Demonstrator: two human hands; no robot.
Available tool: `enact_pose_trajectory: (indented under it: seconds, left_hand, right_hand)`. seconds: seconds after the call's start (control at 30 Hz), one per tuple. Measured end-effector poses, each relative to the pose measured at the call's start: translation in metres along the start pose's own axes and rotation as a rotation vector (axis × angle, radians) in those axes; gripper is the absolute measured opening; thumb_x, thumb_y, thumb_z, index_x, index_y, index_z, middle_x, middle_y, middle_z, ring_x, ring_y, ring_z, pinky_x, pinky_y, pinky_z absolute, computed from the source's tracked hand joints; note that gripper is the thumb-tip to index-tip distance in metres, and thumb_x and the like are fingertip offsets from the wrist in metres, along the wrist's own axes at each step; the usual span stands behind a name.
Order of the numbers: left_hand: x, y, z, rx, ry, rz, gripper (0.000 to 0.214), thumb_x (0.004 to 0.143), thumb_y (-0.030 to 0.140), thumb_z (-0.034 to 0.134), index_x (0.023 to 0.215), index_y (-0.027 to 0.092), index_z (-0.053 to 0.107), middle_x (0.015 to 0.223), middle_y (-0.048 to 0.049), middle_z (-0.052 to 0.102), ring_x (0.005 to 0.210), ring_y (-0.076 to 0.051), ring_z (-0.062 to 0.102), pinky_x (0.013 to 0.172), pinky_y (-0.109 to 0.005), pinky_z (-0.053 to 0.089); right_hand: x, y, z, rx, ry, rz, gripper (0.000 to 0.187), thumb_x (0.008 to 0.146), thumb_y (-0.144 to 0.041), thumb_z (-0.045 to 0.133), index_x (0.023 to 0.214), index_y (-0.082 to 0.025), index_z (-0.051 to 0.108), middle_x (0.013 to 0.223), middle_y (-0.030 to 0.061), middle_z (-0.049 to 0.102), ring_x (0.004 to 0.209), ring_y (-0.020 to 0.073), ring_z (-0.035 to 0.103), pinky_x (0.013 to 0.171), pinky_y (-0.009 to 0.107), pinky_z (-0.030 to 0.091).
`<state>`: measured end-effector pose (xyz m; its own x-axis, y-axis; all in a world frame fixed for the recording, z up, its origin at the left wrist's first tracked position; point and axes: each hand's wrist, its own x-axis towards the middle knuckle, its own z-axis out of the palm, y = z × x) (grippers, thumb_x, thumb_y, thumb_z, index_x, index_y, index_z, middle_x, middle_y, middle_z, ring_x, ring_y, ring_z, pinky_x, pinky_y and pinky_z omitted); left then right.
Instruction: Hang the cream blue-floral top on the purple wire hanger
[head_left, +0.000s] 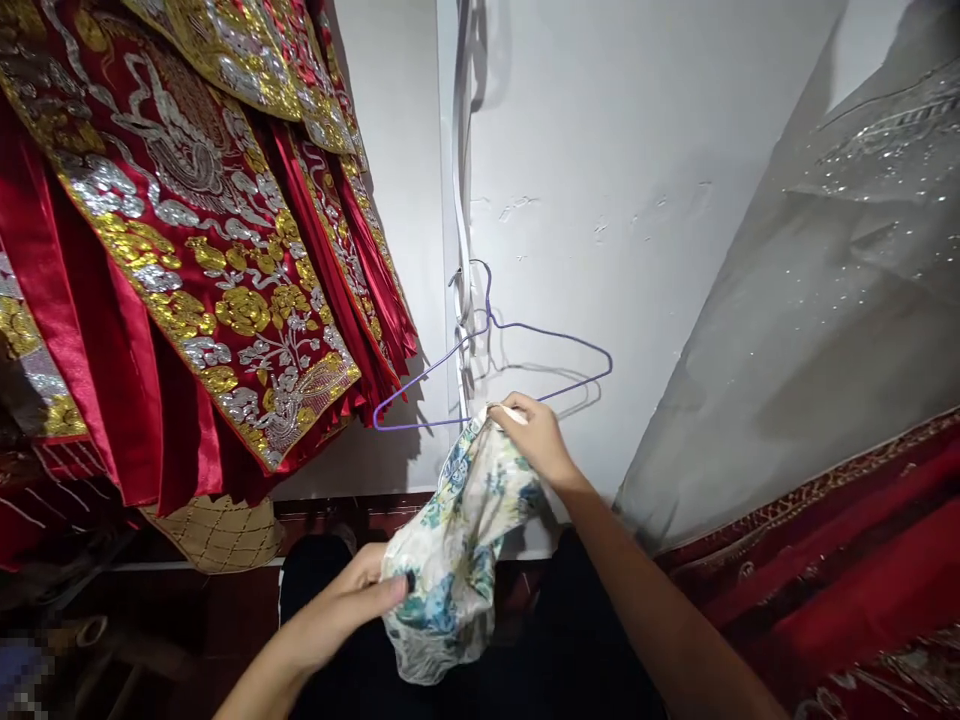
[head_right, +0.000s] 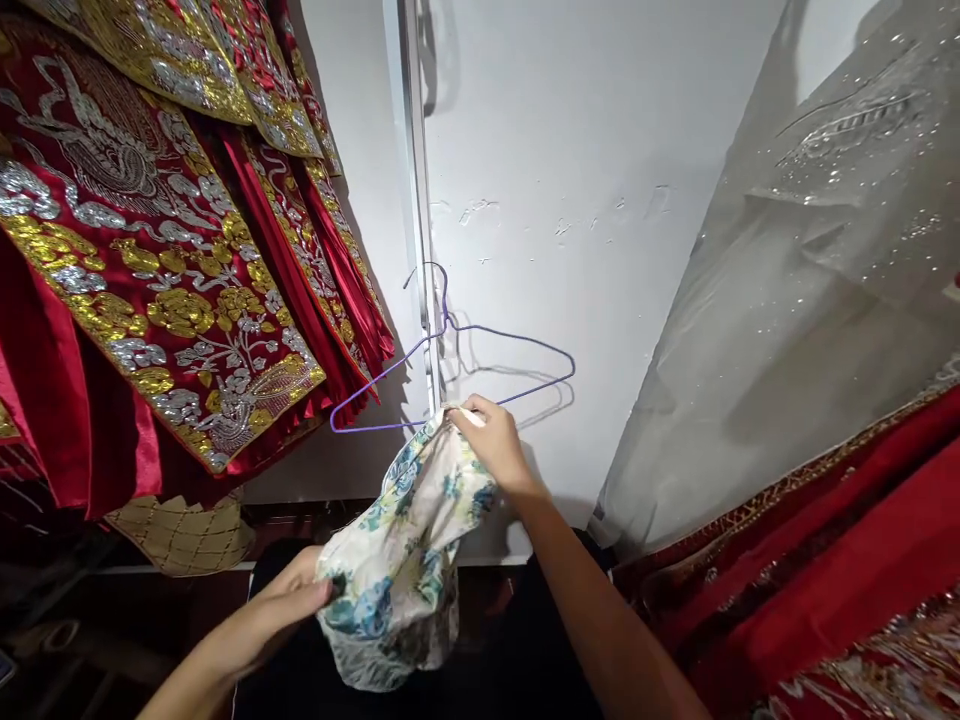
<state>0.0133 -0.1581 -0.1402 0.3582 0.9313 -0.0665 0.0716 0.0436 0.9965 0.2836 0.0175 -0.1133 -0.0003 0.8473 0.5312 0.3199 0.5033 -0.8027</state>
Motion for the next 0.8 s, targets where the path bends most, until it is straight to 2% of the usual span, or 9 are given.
enact_pose_trajectory:
  seconds: [0.07, 0.2, 0.27, 0.4, 0.47, 0.53, 0.67, 0.73, 0.8]
  left_hand:
    - [0.005, 0.003, -0.019, 0.240, -0.042, -0.114, 0.042, 0.078, 0.059, 0.067, 0.079, 0.018, 0.075, 0.083, -0.0080, 0.071, 0.087, -0.032, 0.064, 0.091, -0.045, 0.047]
    - [0.033, 0.005, -0.049, 0.736, 0.347, -0.124, 0.040, 0.063, 0.053, 0.080, 0.047, 0.021, 0.061, 0.053, -0.0043, 0.059, 0.066, -0.028, 0.060, 0.103, -0.064, 0.028]
    - [0.046, 0.004, -0.049, 0.800, 0.414, -0.082, 0.041, 0.056, 0.046, 0.085, 0.041, 0.022, 0.055, 0.048, -0.0032, 0.054, 0.066, -0.028, 0.059, 0.103, -0.065, 0.026]
    - [0.051, 0.010, -0.025, 0.646, 0.022, -0.017, 0.028, 0.067, 0.044, 0.078, 0.063, 0.019, 0.067, 0.067, -0.0030, 0.063, 0.071, -0.024, 0.059, 0.082, -0.037, 0.045]
    - [0.043, 0.019, -0.010, 0.479, -0.183, -0.053, 0.033, 0.074, 0.049, 0.072, 0.072, 0.016, 0.066, 0.069, -0.0013, 0.059, 0.066, -0.018, 0.052, 0.064, -0.027, 0.040]
    - [0.034, 0.033, 0.001, 0.338, -0.275, -0.045, 0.039, 0.079, 0.051, 0.069, 0.067, 0.015, 0.058, 0.063, 0.0014, 0.048, 0.060, -0.012, 0.041, 0.057, -0.023, 0.031]
    - [0.025, 0.060, -0.004, 0.328, -0.122, 0.063, 0.033, 0.086, 0.049, 0.064, 0.079, 0.018, 0.057, 0.061, 0.0050, 0.040, 0.057, -0.010, 0.031, 0.055, -0.021, 0.024]
    - [0.027, 0.064, -0.019, 0.481, -0.052, 0.038, 0.033, 0.084, 0.052, 0.065, 0.089, 0.019, 0.064, 0.061, 0.0045, 0.046, 0.055, -0.012, 0.036, 0.054, -0.022, 0.026]
    - [0.029, 0.057, -0.037, 0.680, -0.027, -0.018, 0.035, 0.079, 0.054, 0.068, 0.083, 0.020, 0.068, 0.060, 0.0023, 0.053, 0.054, -0.014, 0.043, 0.054, -0.023, 0.028]
  right_hand:
    - [-0.012, -0.003, -0.024, 0.030, -0.056, 0.071, 0.025, 0.077, -0.039, 0.068, 0.068, -0.019, 0.057, 0.061, -0.0022, 0.054, 0.059, 0.0136, 0.049, 0.056, 0.025, 0.035]
    - [-0.038, -0.011, -0.039, 0.083, -0.113, 0.188, 0.021, 0.073, -0.035, 0.071, 0.075, -0.019, 0.059, 0.059, -0.0027, 0.054, 0.052, 0.0116, 0.045, 0.050, 0.024, 0.030]
    - [-0.048, -0.014, -0.033, 0.098, -0.068, 0.181, 0.019, 0.075, -0.035, 0.068, 0.079, -0.019, 0.059, 0.060, -0.0029, 0.055, 0.052, 0.0111, 0.043, 0.050, 0.024, 0.030]
    - [-0.052, -0.018, -0.024, 0.145, -0.041, 0.163, 0.019, 0.078, -0.037, 0.066, 0.078, -0.020, 0.056, 0.058, -0.0036, 0.051, 0.049, 0.0104, 0.037, 0.049, 0.025, 0.028]
    - [-0.050, -0.018, -0.022, 0.166, -0.029, 0.172, 0.021, 0.079, -0.039, 0.066, 0.077, -0.021, 0.055, 0.058, -0.0037, 0.050, 0.049, 0.0104, 0.036, 0.048, 0.025, 0.027]
    - [-0.049, -0.018, -0.022, 0.184, -0.039, 0.186, 0.021, 0.080, -0.039, 0.066, 0.077, -0.021, 0.055, 0.058, -0.0031, 0.051, 0.049, 0.0108, 0.036, 0.049, 0.025, 0.027]
    - [-0.051, -0.023, -0.026, 0.164, -0.089, 0.178, 0.021, 0.080, -0.040, 0.064, 0.080, -0.021, 0.056, 0.061, -0.0014, 0.054, 0.052, 0.0123, 0.041, 0.051, 0.026, 0.030]
    - [-0.050, -0.028, -0.033, 0.111, -0.090, 0.149, 0.020, 0.080, -0.040, 0.064, 0.083, -0.021, 0.057, 0.065, -0.0001, 0.057, 0.054, 0.0130, 0.044, 0.053, 0.026, 0.032]
    - [-0.049, -0.031, -0.043, 0.032, -0.059, 0.119, 0.021, 0.080, -0.040, 0.066, 0.086, -0.021, 0.059, 0.066, -0.0004, 0.058, 0.054, 0.0129, 0.044, 0.053, 0.026, 0.033]
